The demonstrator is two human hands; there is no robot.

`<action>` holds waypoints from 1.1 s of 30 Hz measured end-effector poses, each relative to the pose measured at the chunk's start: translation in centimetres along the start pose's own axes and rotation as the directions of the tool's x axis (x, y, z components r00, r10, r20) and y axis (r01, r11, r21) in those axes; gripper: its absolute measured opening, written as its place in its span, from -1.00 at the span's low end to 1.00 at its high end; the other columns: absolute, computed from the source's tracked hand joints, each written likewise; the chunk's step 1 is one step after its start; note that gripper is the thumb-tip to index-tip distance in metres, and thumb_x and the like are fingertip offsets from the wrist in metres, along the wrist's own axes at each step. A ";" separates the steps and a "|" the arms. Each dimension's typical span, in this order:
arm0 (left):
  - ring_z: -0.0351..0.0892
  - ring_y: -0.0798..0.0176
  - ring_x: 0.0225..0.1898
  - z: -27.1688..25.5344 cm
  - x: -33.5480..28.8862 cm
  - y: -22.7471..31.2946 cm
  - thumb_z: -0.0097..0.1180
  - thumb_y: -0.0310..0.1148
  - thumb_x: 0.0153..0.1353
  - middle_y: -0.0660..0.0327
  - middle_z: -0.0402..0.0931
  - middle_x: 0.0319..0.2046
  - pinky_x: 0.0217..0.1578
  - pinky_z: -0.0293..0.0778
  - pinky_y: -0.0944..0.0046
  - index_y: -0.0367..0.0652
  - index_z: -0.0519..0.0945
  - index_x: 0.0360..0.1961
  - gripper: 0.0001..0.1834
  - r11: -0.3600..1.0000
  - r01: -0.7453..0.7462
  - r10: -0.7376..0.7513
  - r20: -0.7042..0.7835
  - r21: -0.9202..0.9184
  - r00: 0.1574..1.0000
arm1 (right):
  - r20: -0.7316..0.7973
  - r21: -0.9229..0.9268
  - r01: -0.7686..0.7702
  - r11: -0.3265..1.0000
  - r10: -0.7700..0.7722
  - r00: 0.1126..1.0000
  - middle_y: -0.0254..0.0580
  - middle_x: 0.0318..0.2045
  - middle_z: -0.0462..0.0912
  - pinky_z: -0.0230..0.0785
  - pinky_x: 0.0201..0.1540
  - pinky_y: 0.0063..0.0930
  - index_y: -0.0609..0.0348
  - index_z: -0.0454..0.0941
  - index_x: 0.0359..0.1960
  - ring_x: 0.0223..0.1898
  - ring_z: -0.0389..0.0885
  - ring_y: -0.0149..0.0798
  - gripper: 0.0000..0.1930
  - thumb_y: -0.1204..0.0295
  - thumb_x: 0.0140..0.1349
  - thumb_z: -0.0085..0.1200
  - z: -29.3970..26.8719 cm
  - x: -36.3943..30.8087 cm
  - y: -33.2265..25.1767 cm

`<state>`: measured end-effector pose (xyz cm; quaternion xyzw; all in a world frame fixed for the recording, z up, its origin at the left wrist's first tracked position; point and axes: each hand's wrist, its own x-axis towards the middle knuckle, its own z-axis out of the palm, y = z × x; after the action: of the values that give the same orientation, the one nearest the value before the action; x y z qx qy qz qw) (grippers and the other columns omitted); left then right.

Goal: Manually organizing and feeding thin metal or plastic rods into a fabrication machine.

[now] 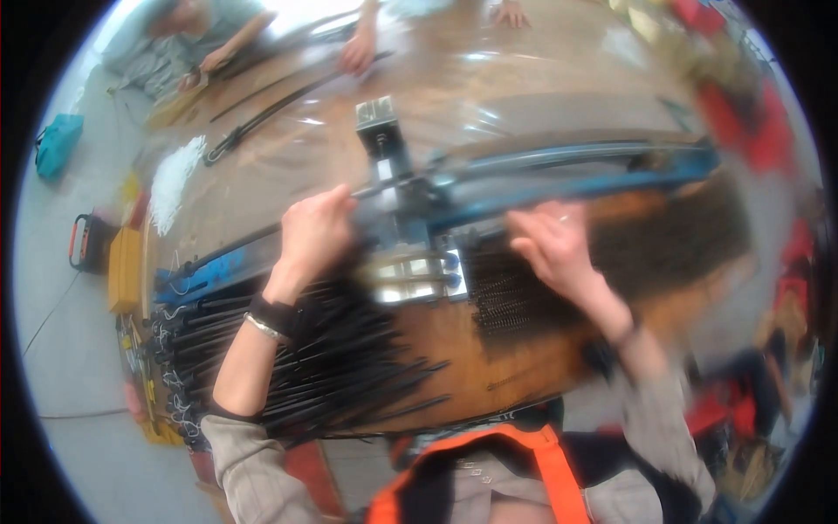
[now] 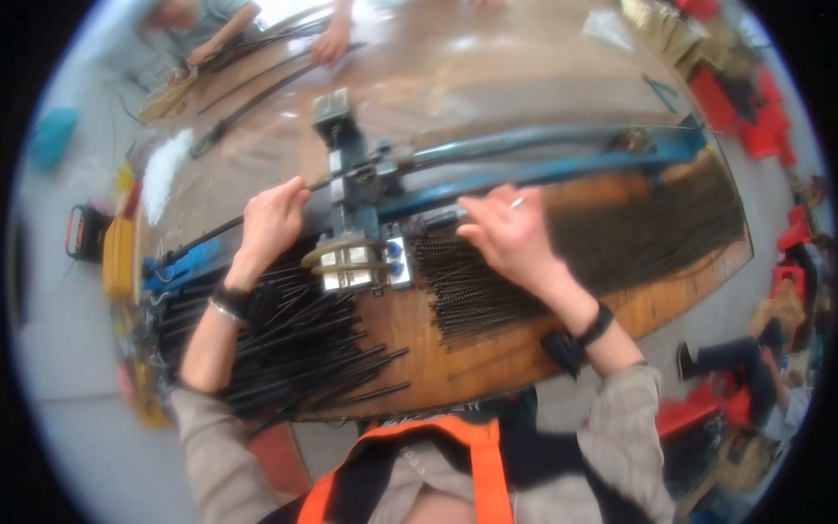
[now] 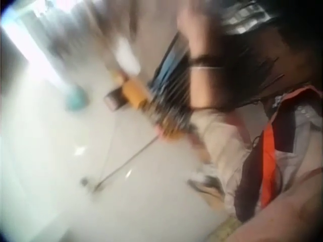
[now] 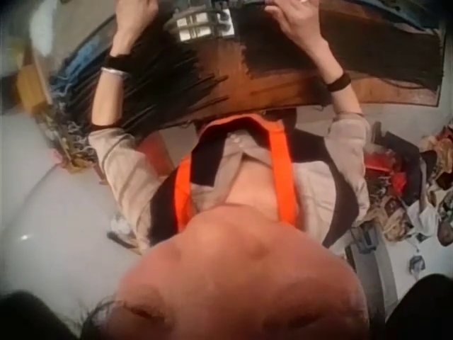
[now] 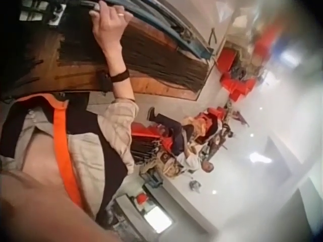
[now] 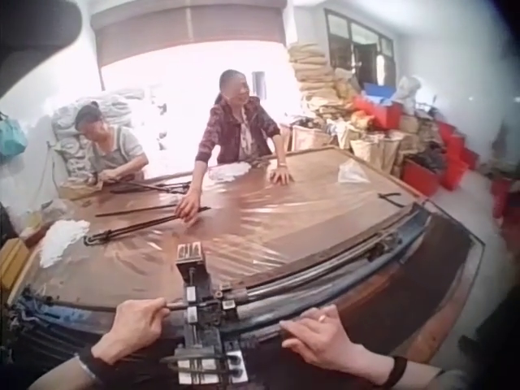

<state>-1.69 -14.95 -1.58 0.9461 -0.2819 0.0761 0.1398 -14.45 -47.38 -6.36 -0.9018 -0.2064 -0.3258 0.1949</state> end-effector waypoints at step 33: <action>0.43 0.14 -0.28 0.4 -28.9 11.2 0.33 -0.29 -0.02 0.24 0.43 -0.35 -0.23 0.28 0.08 -0.01 0.55 -0.36 -0.78 0.983 0.055 -0.086 0.178 0.173 0.980 | 0.654 0.344 0.048 0.938 -0.276 0.704 -0.12 -0.40 0.48 0.40 -0.30 -0.15 0.17 0.48 -0.33 -0.32 0.51 -0.01 -0.76 0.63 -0.12 0.02 -3.0 -9.8 -10.4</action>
<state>-31.86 -9.29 -5.86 0.9669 -0.2524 0.0066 0.0357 -28.02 -42.50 -8.49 -0.8948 -0.3908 0.0548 0.2087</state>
